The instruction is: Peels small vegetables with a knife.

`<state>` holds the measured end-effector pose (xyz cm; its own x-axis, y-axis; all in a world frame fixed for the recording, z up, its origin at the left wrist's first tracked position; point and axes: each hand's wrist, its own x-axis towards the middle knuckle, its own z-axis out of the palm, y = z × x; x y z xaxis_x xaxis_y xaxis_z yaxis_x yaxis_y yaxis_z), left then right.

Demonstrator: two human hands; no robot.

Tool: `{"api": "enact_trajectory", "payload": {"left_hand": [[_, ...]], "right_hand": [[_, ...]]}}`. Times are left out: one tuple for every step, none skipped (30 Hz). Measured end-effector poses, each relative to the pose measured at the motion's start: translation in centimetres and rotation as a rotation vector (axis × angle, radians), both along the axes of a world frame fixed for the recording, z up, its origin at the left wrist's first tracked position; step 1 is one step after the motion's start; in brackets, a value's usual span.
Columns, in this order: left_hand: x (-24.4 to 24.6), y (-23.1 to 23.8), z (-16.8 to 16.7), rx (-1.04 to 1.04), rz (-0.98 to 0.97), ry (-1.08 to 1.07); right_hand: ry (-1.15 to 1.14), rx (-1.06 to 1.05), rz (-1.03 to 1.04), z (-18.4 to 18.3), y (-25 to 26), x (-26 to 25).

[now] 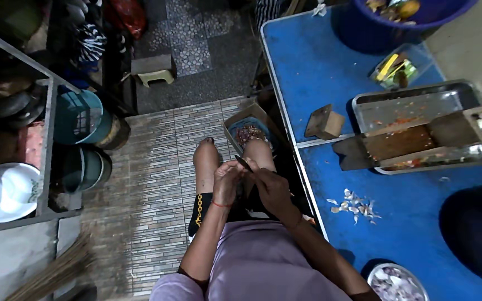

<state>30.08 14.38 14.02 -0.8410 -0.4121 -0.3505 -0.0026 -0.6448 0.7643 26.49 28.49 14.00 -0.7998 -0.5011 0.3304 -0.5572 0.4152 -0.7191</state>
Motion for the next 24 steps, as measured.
{"api": "enact_trajectory", "payload": {"left_hand": [[0.0, 0.1, 0.0, -0.004, 0.006, -0.008], [0.0, 0.1, -0.1, -0.007, 0.012, -0.014], [0.0, 0.1, -0.1, -0.008, 0.015, -0.017], [-0.1, 0.1, -0.2, -0.006, 0.015, -0.017], [-0.1, 0.1, -0.4, -0.003, 0.012, -0.016], [-0.1, 0.0, -0.5, -0.004, 0.009, -0.013], [-0.1, -0.2, -0.6, -0.012, 0.001, -0.009], [-0.1, -0.4, -0.8, -0.022, -0.008, 0.000], [-0.1, -0.6, -0.9, -0.033, -0.024, 0.005], [-0.1, -0.8, -1.0, -0.037, -0.046, 0.008], [-0.2, -0.9, -1.0, -0.037, -0.069, 0.012], [-0.2, -1.0, -1.0, -0.025, -0.086, 0.021], [-0.2, -1.0, -0.9, -0.004, -0.099, 0.034], [-0.2, -1.0, -0.9, 0.018, -0.112, 0.051], [-0.2, -1.0, -1.0, 0.039, -0.127, 0.070], [-0.2, -1.0, -1.0, 0.060, -0.139, 0.087], [-0.3, -1.0, -1.0, 0.077, -0.152, 0.101], [-0.3, -1.0, -1.0, 0.092, -0.165, 0.110], [-0.3, -1.1, -1.1, 0.100, -0.180, 0.114], [-0.3, -1.2, -1.0, 0.103, -0.197, 0.110], [-0.3, -1.2, -1.0, 0.109, -0.210, 0.105], [-0.3, -1.2, -1.0, 0.116, -0.216, 0.095], [-0.2, -1.2, -0.8, 0.122, -0.221, 0.074], [-0.2, -1.2, -0.6, 0.127, -0.232, 0.051]], "right_hand": [[0.033, 0.008, -0.008, -0.1, -0.1, 0.0], [0.061, 0.011, -0.015, -0.2, -0.1, 0.0], [0.082, 0.009, -0.021, -0.3, -0.2, -0.1], [0.094, 0.004, -0.024, -0.3, -0.3, -0.2], [0.090, -0.010, -0.023, -0.4, -0.3, -0.2], [0.070, -0.025, -0.017, -0.5, -0.3, -0.3], [0.022, -0.044, -0.005, -0.5, -0.2, -0.4], [-0.068, -0.066, 0.011, -0.4, -0.1, -0.5], [-0.199, -0.087, 0.028, -0.1, 0.1, -0.7], [-0.335, -0.119, 0.042, 0.3, 0.2, -0.9], [-0.467, -0.155, 0.055, 0.7, 0.3, -1.2], [-0.568, -0.204, 0.060, 1.0, 0.4, -1.5], [-0.637, -0.246, 0.051, 1.1, 0.4, -1.8], [-0.672, -0.273, 0.042, 1.1, 0.5, -2.1], [-0.687, -0.297, 0.036, 0.9, 0.5, -2.3], [-0.680, -0.310, 0.035, 0.7, 0.6, -2.4], [-0.667, -0.312, 0.034, 0.7, 0.7, -2.4], [-0.651, -0.305, 0.034, 0.7, 0.7, -2.3], [-0.631, -0.289, 0.035, 0.8, 0.8, -2.2], [-0.614, -0.267, 0.038, 1.0, 0.9, -2.1], [-0.604, -0.248, 0.044, 1.2, 0.9, -1.9], [-0.597, -0.238, 0.057, 1.4, 1.0, -1.8], [-0.587, -0.237, 0.070, 1.5, 0.9, -1.7], [-0.571, -0.234, 0.078, 1.5, 0.9, -1.6]]}}
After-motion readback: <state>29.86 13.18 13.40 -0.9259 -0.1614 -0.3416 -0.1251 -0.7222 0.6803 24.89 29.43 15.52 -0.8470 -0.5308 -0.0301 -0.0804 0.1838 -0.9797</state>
